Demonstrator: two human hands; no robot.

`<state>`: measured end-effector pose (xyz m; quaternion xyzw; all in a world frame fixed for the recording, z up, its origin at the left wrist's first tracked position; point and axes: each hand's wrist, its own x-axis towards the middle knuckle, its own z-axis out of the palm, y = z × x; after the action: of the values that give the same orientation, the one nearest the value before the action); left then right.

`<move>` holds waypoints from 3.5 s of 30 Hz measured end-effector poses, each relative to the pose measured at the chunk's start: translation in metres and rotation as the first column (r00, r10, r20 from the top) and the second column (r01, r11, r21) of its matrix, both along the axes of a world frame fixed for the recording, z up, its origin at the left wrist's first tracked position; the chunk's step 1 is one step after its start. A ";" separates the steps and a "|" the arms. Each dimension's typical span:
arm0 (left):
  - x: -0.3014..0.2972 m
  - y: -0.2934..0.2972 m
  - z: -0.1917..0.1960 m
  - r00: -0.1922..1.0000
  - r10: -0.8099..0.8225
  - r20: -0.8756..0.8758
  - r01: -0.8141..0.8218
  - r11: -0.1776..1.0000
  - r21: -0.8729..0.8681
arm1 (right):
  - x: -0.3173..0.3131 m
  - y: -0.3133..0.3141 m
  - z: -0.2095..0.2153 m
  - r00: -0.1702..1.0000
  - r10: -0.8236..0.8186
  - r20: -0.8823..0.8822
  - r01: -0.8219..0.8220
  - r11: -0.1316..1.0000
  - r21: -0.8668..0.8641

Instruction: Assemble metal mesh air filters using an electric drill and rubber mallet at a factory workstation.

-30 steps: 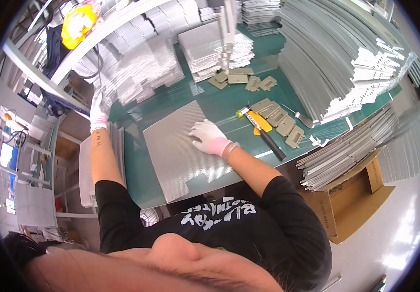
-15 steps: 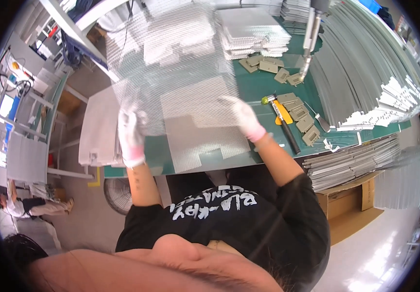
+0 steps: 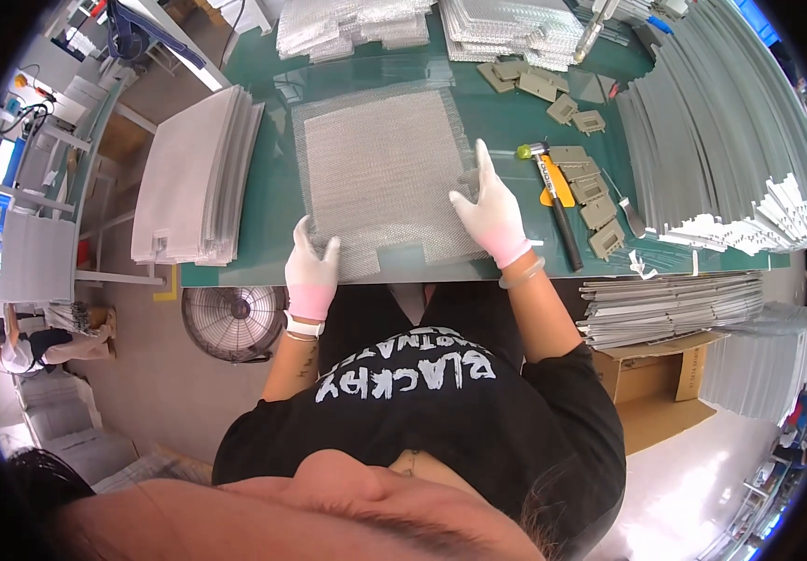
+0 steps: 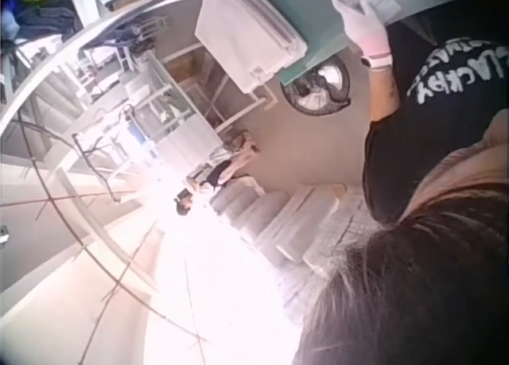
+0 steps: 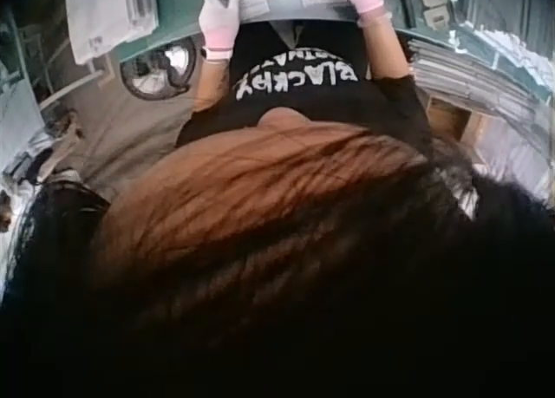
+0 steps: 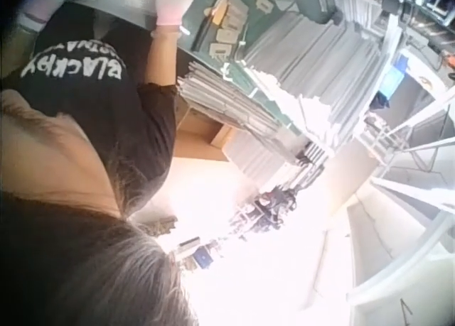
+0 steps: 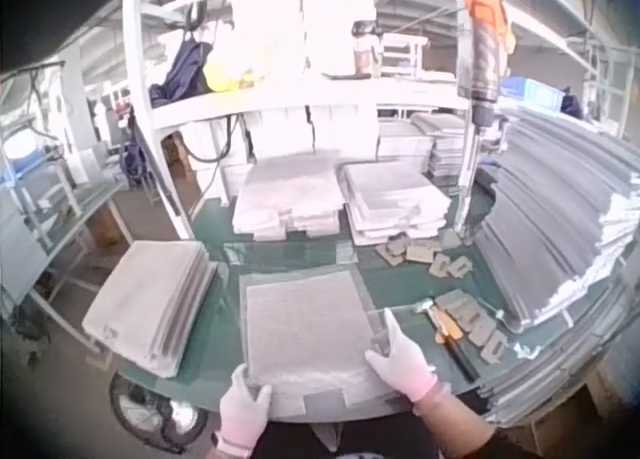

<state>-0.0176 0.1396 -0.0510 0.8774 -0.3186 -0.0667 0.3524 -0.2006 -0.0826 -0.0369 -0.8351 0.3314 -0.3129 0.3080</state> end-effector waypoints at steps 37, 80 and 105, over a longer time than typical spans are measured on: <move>0.010 -0.003 -0.017 0.989 -0.059 0.135 0.045 0.994 0.103 | 0.002 -0.011 -0.020 0.970 0.127 -0.208 -0.122 0.992 0.037; 0.042 -0.018 -0.009 0.842 -0.441 0.311 0.289 0.856 0.429 | 0.162 -0.313 0.061 0.695 -0.562 -0.448 0.566 0.812 -0.141; 0.049 -0.006 -0.013 0.852 -0.412 0.323 0.284 0.882 0.376 | 0.160 -0.282 0.109 0.810 -0.491 -0.320 0.491 0.867 -0.088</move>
<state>0.0312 0.1331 -0.0639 0.8438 -0.5234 -0.0023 0.1184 -0.0404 -0.3643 0.0720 -0.7618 0.5824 -0.2369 0.1563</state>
